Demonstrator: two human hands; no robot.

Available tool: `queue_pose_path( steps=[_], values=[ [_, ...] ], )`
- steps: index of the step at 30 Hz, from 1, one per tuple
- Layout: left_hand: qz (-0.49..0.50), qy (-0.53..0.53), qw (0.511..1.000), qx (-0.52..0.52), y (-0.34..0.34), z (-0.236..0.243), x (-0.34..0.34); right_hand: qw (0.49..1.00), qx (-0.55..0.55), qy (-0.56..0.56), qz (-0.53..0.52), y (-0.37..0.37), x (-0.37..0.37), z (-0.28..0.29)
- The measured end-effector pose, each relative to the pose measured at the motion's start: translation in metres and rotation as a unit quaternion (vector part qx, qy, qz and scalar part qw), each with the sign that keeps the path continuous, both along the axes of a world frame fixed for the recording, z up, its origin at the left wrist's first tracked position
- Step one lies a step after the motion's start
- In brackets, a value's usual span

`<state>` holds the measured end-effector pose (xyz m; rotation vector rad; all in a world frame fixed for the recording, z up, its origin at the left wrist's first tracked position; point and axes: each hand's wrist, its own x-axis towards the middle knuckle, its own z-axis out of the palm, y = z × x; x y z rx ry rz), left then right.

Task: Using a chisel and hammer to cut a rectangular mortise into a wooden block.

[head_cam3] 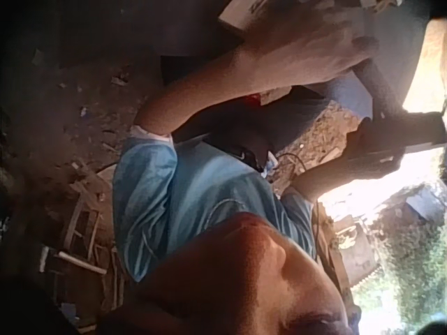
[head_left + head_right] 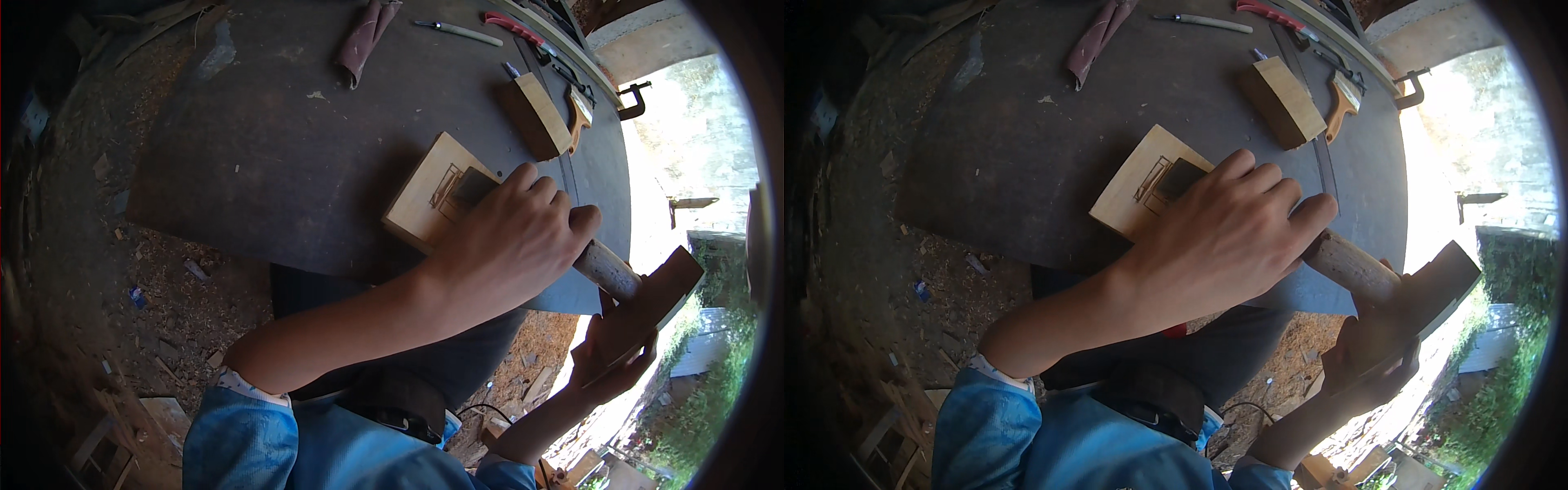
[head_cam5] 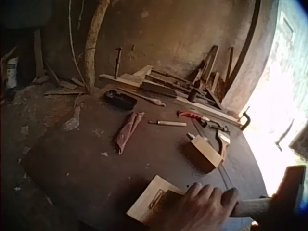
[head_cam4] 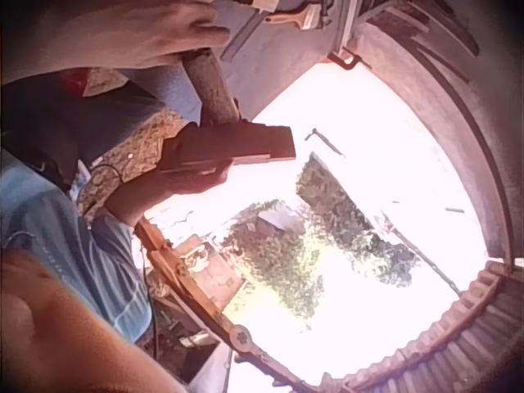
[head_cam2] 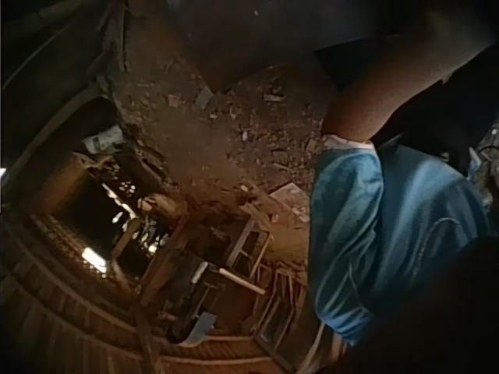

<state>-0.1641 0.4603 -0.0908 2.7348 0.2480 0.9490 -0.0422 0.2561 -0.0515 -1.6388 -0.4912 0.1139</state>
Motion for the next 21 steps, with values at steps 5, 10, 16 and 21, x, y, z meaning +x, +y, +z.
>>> queue_pose_path(
  steps=[5,10,16,21],
  values=[
    [0.003,0.034,0.999,-0.026,0.0,0.002,-0.003,0.991,0.023,-0.131,0.003,-0.03,0.019,-0.011],
    [-0.01,0.016,1.0,-0.023,-0.003,-0.001,0.0,0.898,-0.072,-0.421,0.108,-0.013,0.012,-0.023],
    [-0.072,0.033,0.995,-0.058,0.0,0.008,-0.001,0.935,-0.143,-0.319,0.05,-0.025,0.017,-0.019],
    [-0.072,0.018,0.996,-0.053,0.0,0.004,0.001,0.923,-0.137,-0.359,0.014,-0.021,0.017,-0.019]
  ],
)
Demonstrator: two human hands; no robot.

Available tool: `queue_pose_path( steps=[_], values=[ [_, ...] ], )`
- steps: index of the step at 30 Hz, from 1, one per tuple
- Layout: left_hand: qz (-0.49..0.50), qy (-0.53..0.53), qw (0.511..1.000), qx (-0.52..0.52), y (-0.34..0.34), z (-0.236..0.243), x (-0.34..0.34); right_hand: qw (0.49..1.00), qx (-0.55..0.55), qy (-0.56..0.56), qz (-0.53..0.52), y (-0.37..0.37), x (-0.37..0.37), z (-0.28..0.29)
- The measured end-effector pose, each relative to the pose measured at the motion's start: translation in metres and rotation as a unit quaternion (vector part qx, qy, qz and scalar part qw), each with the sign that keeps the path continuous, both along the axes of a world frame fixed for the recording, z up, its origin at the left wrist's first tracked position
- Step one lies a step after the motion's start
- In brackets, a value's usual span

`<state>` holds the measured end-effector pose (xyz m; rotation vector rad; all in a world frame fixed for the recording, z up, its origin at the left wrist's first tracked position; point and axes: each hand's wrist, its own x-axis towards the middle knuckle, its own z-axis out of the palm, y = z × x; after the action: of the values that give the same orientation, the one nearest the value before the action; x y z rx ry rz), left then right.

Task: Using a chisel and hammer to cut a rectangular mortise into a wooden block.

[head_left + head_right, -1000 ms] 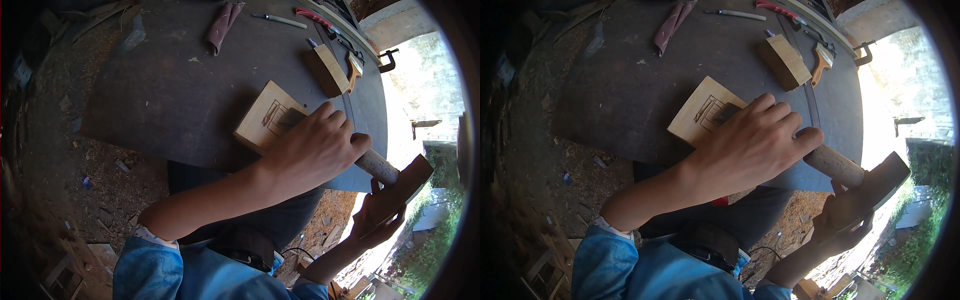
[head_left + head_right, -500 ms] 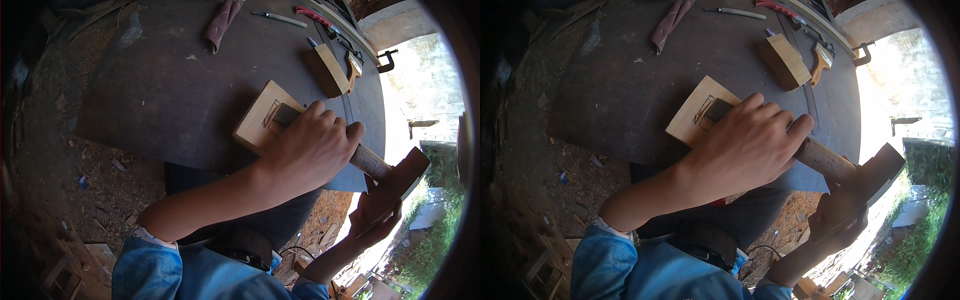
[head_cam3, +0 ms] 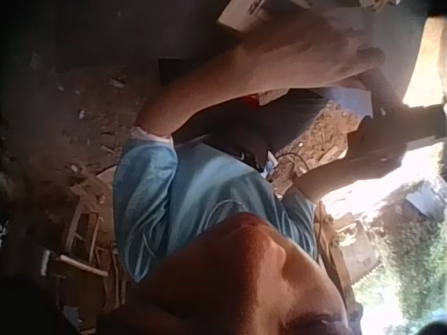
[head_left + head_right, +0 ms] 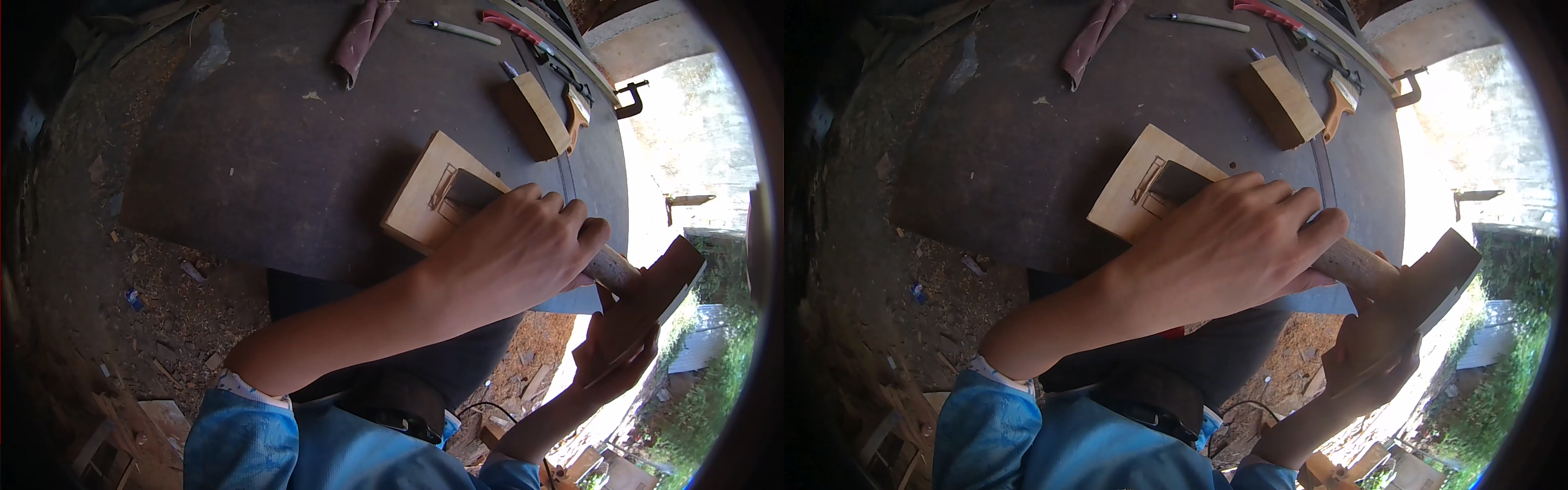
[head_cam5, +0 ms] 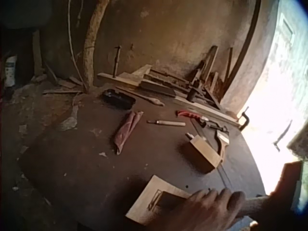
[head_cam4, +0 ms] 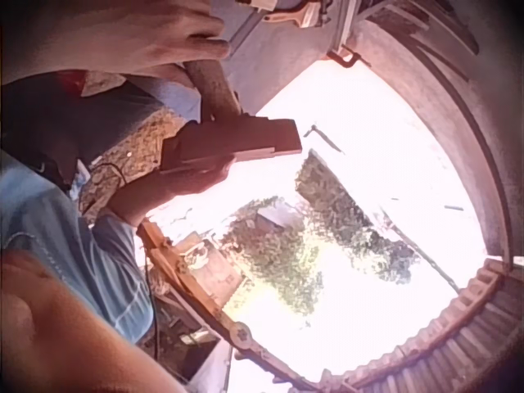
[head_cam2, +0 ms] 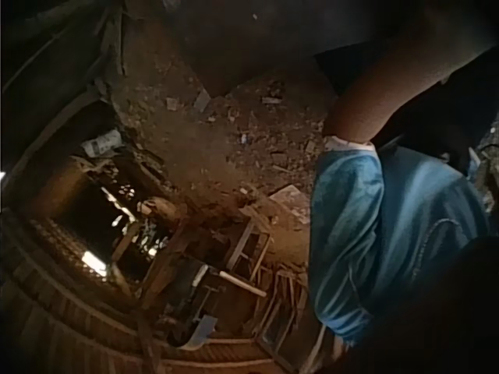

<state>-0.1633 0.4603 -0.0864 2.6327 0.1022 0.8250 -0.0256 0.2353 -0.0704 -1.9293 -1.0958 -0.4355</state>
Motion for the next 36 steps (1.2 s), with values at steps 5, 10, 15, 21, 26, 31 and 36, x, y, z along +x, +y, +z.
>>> queue_pose_path(
  steps=[5,10,15,21,26,31,36],
  values=[
    [-0.01,-0.007,1.0,0.003,0.0,-0.002,0.002,0.999,0.047,0.005,0.012,-0.003,0.001,0.0],
    [-0.002,0.013,1.0,0.026,0.001,-0.001,0.0,0.977,0.132,0.159,0.042,-0.001,0.008,0.004],
    [0.006,0.01,0.999,0.035,0.002,0.001,0.001,0.996,0.0,-0.047,0.076,-0.007,0.012,-0.009],
    [0.004,-0.033,0.999,-0.03,0.004,0.001,-0.004,0.798,0.206,0.533,0.192,-0.013,0.017,0.014],
    [-0.008,-0.054,0.998,-0.044,0.004,0.001,0.001,0.933,0.032,0.357,0.04,-0.026,0.029,0.038],
    [0.001,-0.064,0.996,-0.057,0.004,0.0,0.001,0.78,0.291,0.484,0.27,-0.035,0.05,0.042],
    [-0.005,-0.04,0.997,-0.072,0.006,0.004,-0.002,0.952,-0.155,0.259,-0.051,-0.043,0.04,0.001]
  ],
)
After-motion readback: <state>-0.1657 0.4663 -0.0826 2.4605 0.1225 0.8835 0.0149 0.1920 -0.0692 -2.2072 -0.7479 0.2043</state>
